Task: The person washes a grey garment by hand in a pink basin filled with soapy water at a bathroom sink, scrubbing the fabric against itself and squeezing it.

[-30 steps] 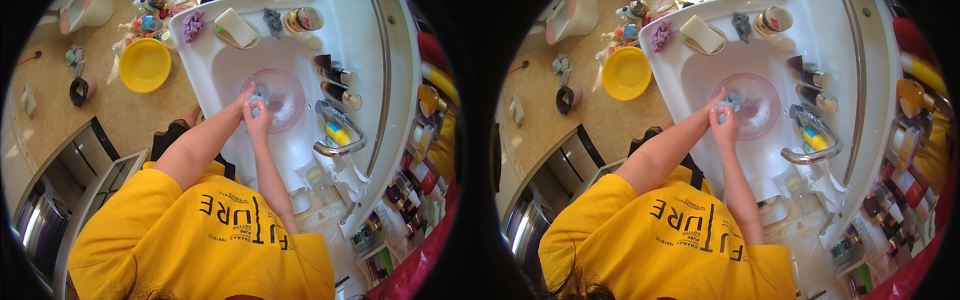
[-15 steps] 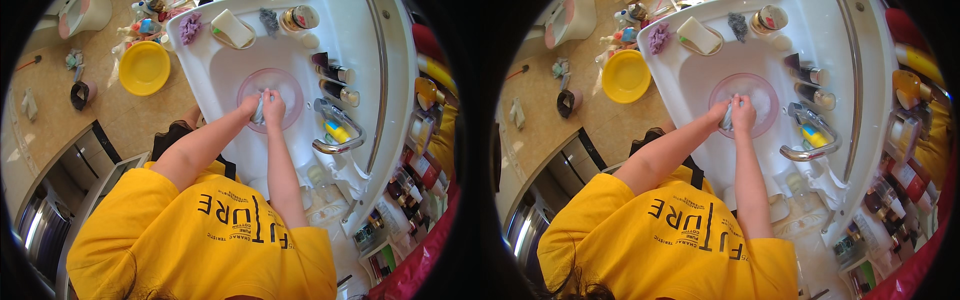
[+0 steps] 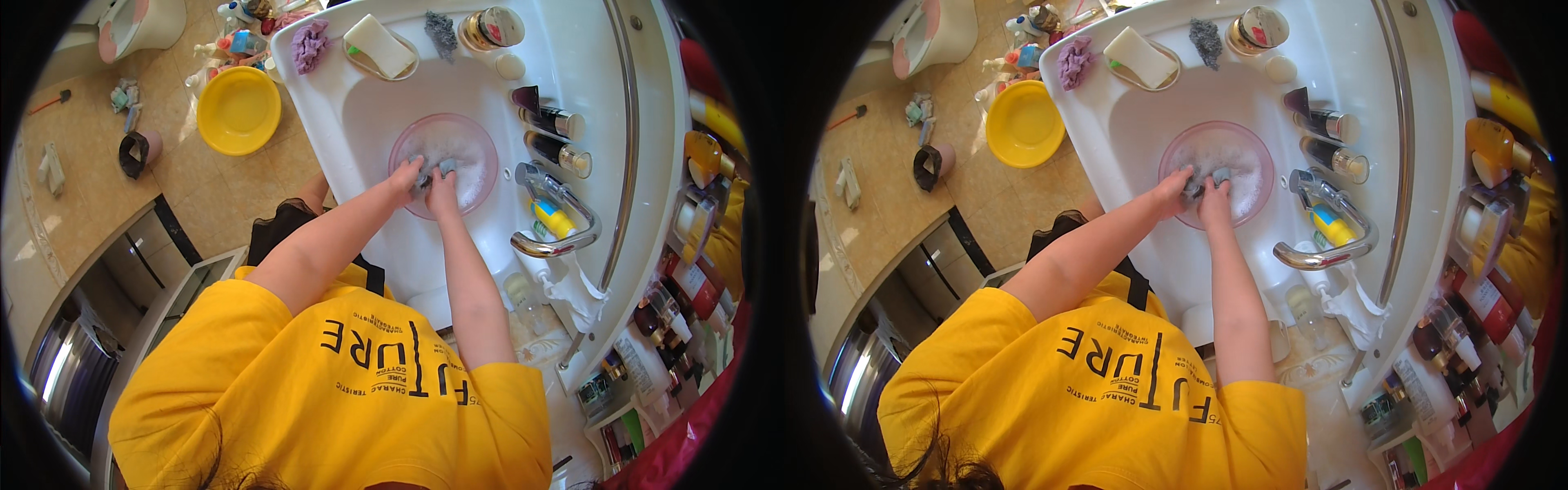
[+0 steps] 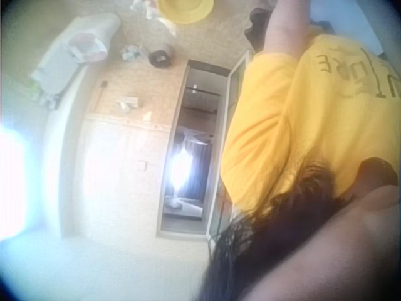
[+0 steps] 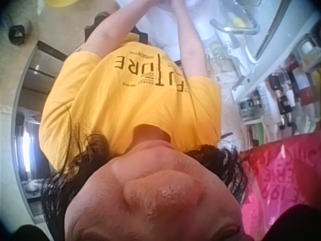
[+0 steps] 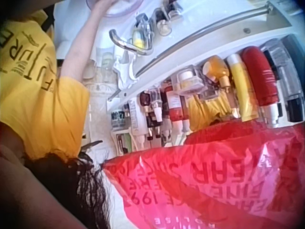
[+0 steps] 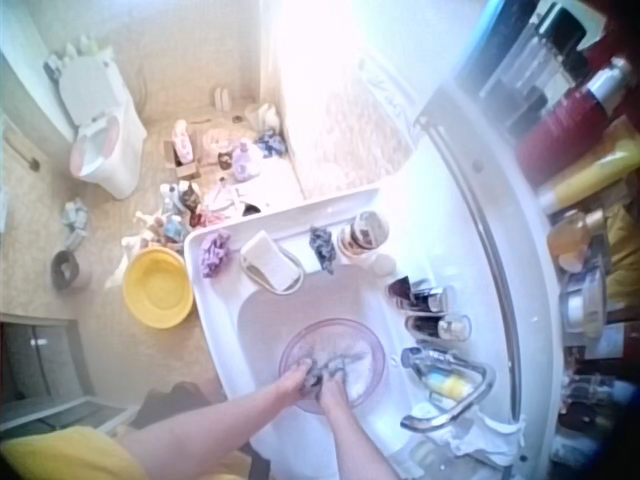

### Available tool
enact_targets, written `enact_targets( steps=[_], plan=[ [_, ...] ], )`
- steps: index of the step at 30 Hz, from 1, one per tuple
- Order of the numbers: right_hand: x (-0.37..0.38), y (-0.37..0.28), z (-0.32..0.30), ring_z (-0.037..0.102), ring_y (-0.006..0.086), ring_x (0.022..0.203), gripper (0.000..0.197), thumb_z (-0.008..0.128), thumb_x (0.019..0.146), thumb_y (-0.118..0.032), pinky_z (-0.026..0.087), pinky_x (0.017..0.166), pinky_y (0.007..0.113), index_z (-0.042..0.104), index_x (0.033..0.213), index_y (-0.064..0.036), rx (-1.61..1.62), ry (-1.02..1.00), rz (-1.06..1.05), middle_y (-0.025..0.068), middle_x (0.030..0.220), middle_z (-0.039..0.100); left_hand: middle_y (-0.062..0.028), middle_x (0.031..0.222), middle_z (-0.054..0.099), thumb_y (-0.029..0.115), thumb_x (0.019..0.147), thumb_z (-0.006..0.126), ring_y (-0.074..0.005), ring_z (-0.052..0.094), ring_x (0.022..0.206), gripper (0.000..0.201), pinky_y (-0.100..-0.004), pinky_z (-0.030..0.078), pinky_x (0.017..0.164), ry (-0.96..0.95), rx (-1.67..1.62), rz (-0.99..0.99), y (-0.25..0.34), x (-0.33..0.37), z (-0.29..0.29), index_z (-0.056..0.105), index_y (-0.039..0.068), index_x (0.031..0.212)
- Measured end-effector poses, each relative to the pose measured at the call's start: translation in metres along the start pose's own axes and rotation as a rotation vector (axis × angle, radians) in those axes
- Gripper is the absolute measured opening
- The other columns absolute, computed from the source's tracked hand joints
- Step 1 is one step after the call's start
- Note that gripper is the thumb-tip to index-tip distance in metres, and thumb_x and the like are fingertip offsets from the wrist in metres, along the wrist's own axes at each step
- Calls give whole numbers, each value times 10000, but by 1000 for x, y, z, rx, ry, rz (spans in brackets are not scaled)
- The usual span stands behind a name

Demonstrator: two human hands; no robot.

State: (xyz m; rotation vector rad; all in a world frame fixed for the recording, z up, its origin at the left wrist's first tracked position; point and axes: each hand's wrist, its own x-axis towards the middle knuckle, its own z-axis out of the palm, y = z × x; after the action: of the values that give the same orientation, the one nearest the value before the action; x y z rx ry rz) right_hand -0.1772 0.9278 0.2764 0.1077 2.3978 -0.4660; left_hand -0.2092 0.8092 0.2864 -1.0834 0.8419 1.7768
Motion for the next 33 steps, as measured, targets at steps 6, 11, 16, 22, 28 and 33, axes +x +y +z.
enact_targets(
  steps=[6,11,16,22,28,33],
  plan=[
    [17,7,-8,437,402,1020,561,594,698,-282,352,875,398,416,1164,-25,362,139,312,269,1089,459,-92,1332,215,492,825,378,-317,238,1202,612,-599,113,933,116,5,-242,23,-25,18,232,92,1265],
    [-8,-52,-35,544,350,827,359,532,761,-352,417,714,399,535,898,-21,613,256,64,215,867,568,-101,1188,413,563,797,374,-304,377,1107,592,-546,230,922,-137,-231,-210,25,-9,-1,408,86,1145],
    [-61,-111,-66,549,349,628,275,507,781,-311,409,544,414,517,736,-40,574,425,0,171,648,566,-63,813,538,598,789,348,-223,528,776,550,-420,428,670,-149,-8,-191,34,-4,0,500,103,976],
    [-60,-108,-70,534,370,618,268,472,798,-300,400,538,436,518,730,-44,525,504,72,180,641,560,-118,912,548,556,790,410,-242,531,774,553,-409,435,648,-19,199,-80,34,-25,14,533,38,939],
    [-29,-78,-69,533,380,636,274,470,794,-290,405,549,447,523,712,-34,418,580,126,190,665,563,-68,772,561,381,814,473,-189,533,711,357,-329,433,601,76,208,105,16,-21,12,563,39,866],
    [-18,-30,-58,531,342,781,202,533,752,-218,413,657,411,544,669,-34,386,684,84,165,818,583,-69,816,557,368,803,483,-151,525,748,374,-286,417,669,32,398,358,21,-29,15,570,9,858]
  ],
)
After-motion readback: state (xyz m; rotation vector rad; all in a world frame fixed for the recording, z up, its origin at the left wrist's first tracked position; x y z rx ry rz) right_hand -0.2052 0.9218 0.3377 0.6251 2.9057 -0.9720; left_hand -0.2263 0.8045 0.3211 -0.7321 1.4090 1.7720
